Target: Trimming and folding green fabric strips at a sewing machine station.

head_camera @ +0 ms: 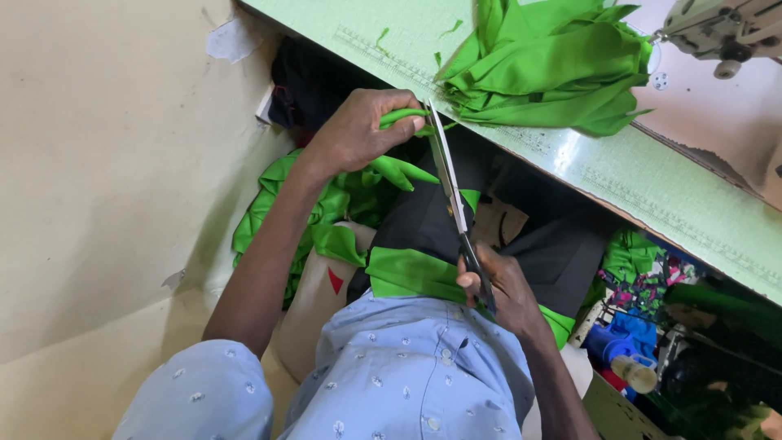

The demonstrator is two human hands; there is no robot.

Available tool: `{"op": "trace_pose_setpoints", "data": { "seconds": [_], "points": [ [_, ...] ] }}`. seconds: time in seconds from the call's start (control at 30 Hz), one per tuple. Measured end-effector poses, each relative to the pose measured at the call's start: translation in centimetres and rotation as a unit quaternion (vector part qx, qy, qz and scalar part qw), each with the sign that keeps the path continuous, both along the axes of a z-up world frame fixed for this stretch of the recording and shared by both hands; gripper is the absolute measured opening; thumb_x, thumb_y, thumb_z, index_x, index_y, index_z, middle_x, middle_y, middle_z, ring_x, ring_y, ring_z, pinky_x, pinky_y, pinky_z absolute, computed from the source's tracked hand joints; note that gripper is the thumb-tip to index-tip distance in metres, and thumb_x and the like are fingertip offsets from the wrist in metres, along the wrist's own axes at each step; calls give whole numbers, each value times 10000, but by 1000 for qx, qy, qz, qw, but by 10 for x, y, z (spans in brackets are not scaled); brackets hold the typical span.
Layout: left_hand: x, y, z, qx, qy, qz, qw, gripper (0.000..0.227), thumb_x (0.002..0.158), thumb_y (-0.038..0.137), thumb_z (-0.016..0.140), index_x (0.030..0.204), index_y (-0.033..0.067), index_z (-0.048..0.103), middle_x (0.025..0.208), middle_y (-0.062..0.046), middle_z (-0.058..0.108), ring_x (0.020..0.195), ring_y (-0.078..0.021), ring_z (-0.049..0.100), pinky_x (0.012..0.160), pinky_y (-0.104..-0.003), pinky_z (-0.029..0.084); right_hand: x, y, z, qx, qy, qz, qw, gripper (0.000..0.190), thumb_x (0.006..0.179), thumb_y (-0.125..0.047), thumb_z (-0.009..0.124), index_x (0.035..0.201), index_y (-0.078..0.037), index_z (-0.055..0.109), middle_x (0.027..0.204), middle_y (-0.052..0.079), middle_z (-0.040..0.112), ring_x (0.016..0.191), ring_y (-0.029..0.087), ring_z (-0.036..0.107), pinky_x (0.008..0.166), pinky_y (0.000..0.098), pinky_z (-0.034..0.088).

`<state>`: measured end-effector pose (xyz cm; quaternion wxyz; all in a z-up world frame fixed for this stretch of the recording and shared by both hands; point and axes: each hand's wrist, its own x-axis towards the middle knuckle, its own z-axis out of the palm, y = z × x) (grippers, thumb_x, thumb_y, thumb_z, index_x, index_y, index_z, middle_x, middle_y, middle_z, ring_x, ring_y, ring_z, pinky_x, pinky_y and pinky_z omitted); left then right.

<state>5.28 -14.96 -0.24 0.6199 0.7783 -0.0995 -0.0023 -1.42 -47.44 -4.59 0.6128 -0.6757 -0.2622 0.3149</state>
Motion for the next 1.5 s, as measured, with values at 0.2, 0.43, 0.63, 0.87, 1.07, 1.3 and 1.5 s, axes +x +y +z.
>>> {"op": "trace_pose_setpoints", "data": {
  "seconds": [0.2,0.43,0.63,0.87,1.07,1.3,1.5],
  "points": [
    [-3,-3,3,-16,21,-25,999,151,1000,170,618,939,63,706,570,6,487,536,-78,421,540,-261,373,-10,-12,-11,1,7,-36,999,269,948,-244,714,790,-30,680,453,42,606,390,144,656,464,232,497],
    [-19,-10,26,-75,90,-23,993,273,1059,314,541,968,113,702,570,74,421,511,-27,436,524,-185,388,-15,-13,6,-16,-28,-76,997,282,946,-283,713,793,-47,703,445,34,632,406,126,635,487,234,476],
    [-14,-48,-17,-250,70,-33,965,732,1069,580,351,1466,-25,463,863,-94,560,513,-26,466,496,-207,501,19,5,38,-83,-233,-215,945,254,933,-308,777,909,-82,661,584,60,665,533,186,641,571,290,465],
    [-23,-104,-16,-196,26,-31,980,588,1091,465,429,1539,84,442,1135,-140,656,797,-105,648,566,-242,567,60,62,52,13,-265,-333,905,365,944,-192,855,1114,18,610,935,159,689,881,166,622,761,335,527],
    [-14,-103,-11,-183,-67,-82,977,665,1083,492,620,1592,133,388,1347,-111,602,1200,-206,631,1043,-466,540,74,66,99,94,-216,-262,936,293,962,-161,814,1044,36,613,911,214,709,802,270,718,738,350,563],
    [-36,-58,-32,-142,113,-145,973,291,1001,372,599,992,89,668,744,-35,672,692,-112,641,702,-280,525,123,12,161,101,-400,-367,834,189,1098,83,638,1106,-55,510,1018,154,559,871,274,640,718,395,617],
    [-3,-20,-7,-182,59,-4,982,306,1077,362,535,1037,73,626,672,2,490,561,-85,501,655,-307,573,184,-26,118,-44,-502,-416,757,130,1077,13,724,1087,-46,608,903,124,610,762,263,625,656,367,529]
  ]
}}
